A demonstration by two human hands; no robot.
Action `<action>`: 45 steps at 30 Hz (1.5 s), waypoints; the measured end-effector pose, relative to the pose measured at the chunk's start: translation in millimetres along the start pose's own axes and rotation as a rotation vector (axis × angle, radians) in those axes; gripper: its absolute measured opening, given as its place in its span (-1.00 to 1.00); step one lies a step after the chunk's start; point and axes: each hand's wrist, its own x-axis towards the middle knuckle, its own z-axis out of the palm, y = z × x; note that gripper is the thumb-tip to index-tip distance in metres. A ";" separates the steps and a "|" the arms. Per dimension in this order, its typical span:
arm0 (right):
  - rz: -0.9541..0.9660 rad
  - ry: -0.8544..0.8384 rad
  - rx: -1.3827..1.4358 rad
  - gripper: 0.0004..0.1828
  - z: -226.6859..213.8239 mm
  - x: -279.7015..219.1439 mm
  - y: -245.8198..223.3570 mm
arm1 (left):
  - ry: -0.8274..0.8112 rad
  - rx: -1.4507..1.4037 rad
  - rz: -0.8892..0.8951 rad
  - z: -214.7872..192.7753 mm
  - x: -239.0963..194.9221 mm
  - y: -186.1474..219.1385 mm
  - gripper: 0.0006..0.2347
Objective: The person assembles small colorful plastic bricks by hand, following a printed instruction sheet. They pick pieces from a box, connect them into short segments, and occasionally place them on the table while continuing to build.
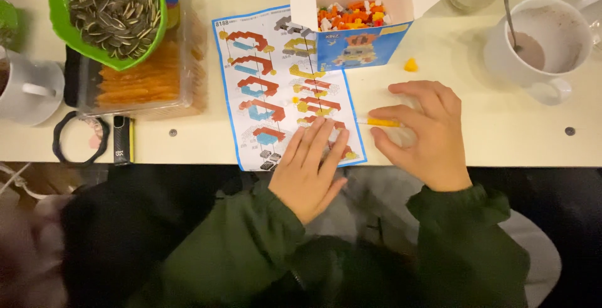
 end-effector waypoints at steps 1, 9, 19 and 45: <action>-0.042 0.009 0.002 -0.82 -1.3 1.2 -0.7 | -0.010 0.037 0.017 1.6 -0.9 -0.7 -0.37; -0.090 0.047 -0.029 -0.88 -0.8 -0.3 -3.3 | -0.074 0.180 -0.118 0.3 0.1 17.6 -0.22; -0.034 0.056 -0.034 -0.89 1.9 -3.1 2.5 | 0.011 0.275 -0.160 -8.8 0.0 41.0 -0.21; 0.012 0.012 -0.090 -0.51 -13.3 48.2 -39.6 | 0.000 -0.110 -0.140 -8.0 6.3 -2.4 -0.35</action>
